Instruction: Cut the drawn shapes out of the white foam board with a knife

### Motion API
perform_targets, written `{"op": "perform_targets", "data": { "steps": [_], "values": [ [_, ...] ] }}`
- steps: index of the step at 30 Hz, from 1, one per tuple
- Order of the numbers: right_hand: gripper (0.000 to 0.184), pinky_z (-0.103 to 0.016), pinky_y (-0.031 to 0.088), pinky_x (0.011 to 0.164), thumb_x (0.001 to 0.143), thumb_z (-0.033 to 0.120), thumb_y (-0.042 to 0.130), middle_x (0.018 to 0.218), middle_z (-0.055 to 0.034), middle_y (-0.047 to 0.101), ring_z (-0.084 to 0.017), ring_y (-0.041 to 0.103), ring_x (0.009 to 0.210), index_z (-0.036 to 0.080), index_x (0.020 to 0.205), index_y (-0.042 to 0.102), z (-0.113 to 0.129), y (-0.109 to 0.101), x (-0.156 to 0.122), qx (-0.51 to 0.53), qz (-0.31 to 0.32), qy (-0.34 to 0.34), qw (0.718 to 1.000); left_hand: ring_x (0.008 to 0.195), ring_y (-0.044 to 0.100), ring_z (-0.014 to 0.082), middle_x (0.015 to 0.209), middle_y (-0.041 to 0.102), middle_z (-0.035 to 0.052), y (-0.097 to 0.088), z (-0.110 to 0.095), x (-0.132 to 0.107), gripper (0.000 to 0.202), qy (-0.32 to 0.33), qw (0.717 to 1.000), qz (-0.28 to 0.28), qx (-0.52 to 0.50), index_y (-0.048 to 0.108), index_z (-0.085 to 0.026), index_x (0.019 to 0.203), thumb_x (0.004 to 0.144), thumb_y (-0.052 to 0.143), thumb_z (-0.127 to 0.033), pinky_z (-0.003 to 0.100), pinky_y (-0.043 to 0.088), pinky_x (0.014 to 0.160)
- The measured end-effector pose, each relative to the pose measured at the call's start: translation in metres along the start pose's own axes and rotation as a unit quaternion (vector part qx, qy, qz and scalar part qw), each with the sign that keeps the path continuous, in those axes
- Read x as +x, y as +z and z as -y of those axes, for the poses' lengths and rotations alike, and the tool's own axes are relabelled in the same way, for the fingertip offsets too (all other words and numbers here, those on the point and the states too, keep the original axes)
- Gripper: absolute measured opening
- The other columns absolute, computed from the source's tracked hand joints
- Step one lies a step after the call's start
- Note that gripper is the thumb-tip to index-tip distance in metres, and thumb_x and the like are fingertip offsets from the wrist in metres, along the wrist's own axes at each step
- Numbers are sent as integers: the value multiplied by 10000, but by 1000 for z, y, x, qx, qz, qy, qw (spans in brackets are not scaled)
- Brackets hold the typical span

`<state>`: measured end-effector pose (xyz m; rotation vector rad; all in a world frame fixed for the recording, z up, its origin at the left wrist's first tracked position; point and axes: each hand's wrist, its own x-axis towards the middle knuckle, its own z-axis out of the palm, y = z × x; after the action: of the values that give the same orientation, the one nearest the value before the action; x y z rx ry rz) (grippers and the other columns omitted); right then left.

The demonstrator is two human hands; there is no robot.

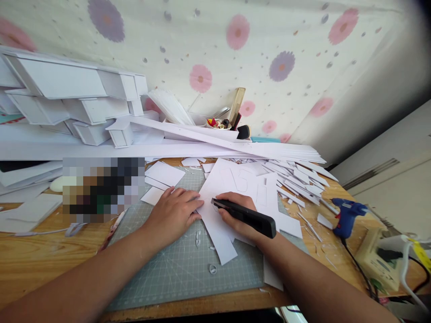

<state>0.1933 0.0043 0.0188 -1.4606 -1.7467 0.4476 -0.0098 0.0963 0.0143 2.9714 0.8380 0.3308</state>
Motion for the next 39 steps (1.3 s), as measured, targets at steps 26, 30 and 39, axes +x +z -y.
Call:
{"op": "perform_targets", "data": {
  "steps": [26,30,39],
  "values": [
    [209,-300,524,717,712,174,557,835,-51,723,-183,675,750,193,897,653,4,-8,-3,-13,32,-10,999,1125,564,295,1233,644,43,-1,-1,0,252,-15,1000,13,-13,685,-277,1124,872,664,-271,613,310,1040],
    [196,-308,523,725,705,179,577,820,-28,719,-182,668,746,213,878,662,2,-7,-6,2,30,-2,1000,1117,568,301,1217,651,47,0,-1,0,237,-12,1000,-4,-27,693,-279,1105,872,655,-251,624,308,1030],
    [157,-336,563,648,708,273,607,485,66,467,-109,451,470,206,826,686,-28,2,7,385,-279,150,866,1139,549,290,1224,645,50,0,0,-1,250,2,1000,-5,-18,679,-261,1098,850,680,-228,635,259,1060]
  ]
}}
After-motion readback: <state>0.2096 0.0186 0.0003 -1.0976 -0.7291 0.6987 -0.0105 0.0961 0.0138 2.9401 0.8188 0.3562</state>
